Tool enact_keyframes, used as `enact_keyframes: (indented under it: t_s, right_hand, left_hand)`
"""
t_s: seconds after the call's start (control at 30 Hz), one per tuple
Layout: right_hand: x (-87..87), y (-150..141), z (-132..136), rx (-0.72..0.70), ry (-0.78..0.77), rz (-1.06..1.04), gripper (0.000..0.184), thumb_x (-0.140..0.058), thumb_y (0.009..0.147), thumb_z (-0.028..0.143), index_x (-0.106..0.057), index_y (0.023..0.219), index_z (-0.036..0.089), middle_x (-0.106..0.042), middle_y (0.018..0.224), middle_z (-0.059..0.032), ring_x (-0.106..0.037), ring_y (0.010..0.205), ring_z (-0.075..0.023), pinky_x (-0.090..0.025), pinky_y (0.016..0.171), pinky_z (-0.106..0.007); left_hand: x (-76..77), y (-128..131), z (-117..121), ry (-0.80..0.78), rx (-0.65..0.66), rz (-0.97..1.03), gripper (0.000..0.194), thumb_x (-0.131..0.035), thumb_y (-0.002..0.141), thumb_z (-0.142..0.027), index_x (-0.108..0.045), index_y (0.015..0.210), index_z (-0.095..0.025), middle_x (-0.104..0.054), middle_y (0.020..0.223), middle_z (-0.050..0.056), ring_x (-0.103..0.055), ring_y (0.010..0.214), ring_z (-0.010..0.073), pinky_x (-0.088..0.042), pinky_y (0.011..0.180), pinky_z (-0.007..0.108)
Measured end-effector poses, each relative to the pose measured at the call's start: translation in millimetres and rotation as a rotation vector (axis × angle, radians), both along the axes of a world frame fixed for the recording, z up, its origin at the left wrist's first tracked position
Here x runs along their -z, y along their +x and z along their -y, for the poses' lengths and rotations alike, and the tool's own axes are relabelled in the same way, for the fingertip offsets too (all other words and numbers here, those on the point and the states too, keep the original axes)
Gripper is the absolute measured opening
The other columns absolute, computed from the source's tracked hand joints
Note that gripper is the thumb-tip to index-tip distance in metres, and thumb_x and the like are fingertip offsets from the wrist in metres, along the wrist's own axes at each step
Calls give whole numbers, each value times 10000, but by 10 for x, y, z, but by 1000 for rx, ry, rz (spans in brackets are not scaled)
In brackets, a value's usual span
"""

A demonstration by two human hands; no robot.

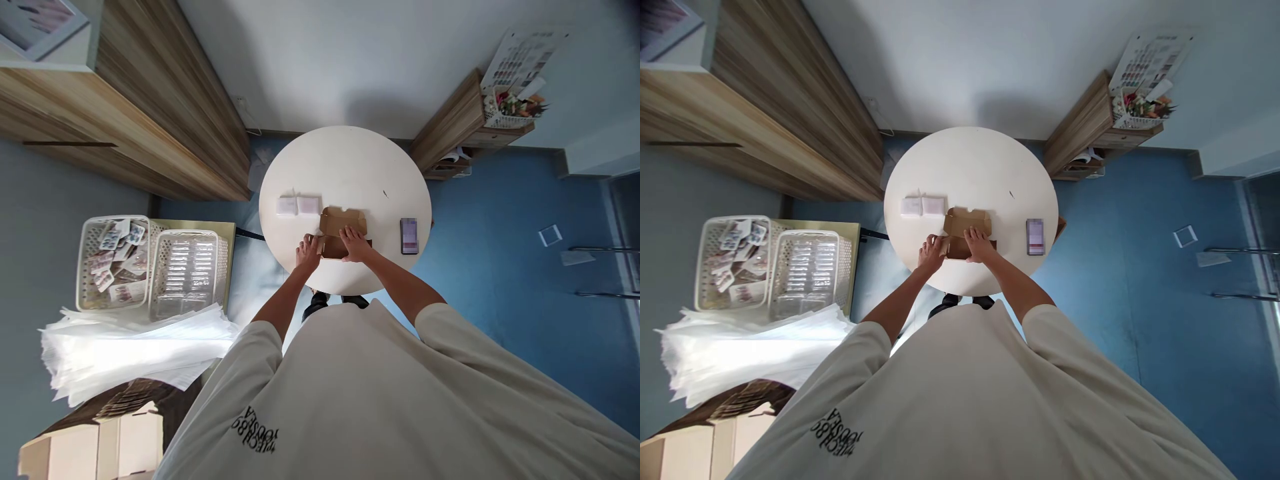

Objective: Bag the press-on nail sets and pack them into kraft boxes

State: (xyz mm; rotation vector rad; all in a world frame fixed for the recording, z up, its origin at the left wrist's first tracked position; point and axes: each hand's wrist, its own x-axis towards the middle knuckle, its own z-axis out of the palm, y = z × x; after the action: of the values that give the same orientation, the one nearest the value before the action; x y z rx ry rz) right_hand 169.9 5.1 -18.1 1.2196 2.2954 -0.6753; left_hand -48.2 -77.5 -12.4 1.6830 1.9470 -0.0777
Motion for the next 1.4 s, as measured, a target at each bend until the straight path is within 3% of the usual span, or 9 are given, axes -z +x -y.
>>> enact_keyframes:
  t_s: [0.23,0.37,0.5,0.63,0.8,0.9,1.17,1.3,1.4]
  right_hand:
    - [-1,13,10,21,-23,-13,1294,-812,799,596,-68,1756,144,-21,1809,-222,-44,1681,-411,-178,1331,-580]
    - [1,11,29,13,-1,-12,1290,-821,793,561,-83,1752,111,-37,1804,-238,-64,1679,-416,-176,1332,-573]
    - [20,16,42,12,19,-46,1281,-823,783,553,-118,1743,80,-78,1794,-264,-86,1672,-435,-169,1329,-577]
    - [33,19,31,23,-9,-57,1314,-832,762,569,-99,1748,103,-50,1796,-256,-66,1672,-445,-166,1323,-602]
    - [29,10,33,34,-19,-44,1344,-860,753,558,-77,1752,114,-37,1798,-250,-55,1676,-433,-165,1327,-588]
    - [47,13,45,31,-8,-57,1359,-869,746,564,-73,1751,112,-17,1799,-246,-49,1674,-441,-172,1326,-592]
    - [162,40,60,34,2,-74,1341,-901,740,500,-105,1751,120,-6,1806,-227,-20,1677,-434,-155,1333,-582]
    - [195,50,69,26,18,-71,1332,-907,740,473,-120,1747,98,-24,1801,-246,-54,1675,-434,-172,1329,-582]
    - [195,45,60,20,25,-80,1324,-902,738,482,-138,1742,79,-29,1798,-254,-58,1673,-440,-162,1332,-573]
  left_hand:
    - [61,114,-50,-38,2,66,486,-531,999,-194,-536,1472,-306,-451,1604,129,-595,1344,308,-517,1113,462]
    - [39,200,20,-3,38,169,728,-476,983,-140,-298,1673,-286,-486,1597,151,-662,1292,289,-537,1079,413]
    - [6,285,66,24,46,235,776,-498,1046,-355,-136,1720,-226,-439,1670,184,-654,1324,320,-547,1057,417]
    - [25,272,26,-32,-81,279,548,-403,1102,-393,-325,1621,-239,-596,1548,158,-690,1270,275,-567,976,382]
    - [63,233,-127,-176,-162,180,361,-491,1073,-487,-573,1325,-241,-745,1305,140,-718,1201,284,-554,922,376]
    - [60,240,-242,-227,-153,102,359,-522,1052,-522,-629,1236,-233,-761,1254,151,-724,1194,311,-545,921,400]
    - [16,317,-375,-290,-113,-31,285,-538,1010,-303,-691,1239,-235,-750,1296,155,-717,1212,318,-538,949,402]
    - [-61,352,-235,-149,-56,-70,404,-479,1038,-304,-633,1392,-184,-720,1353,197,-666,1292,355,-502,1058,483]
    - [-95,329,-113,66,189,-51,632,-561,1009,-392,-487,1586,-146,-539,1606,217,-449,1532,381,-334,1248,540]
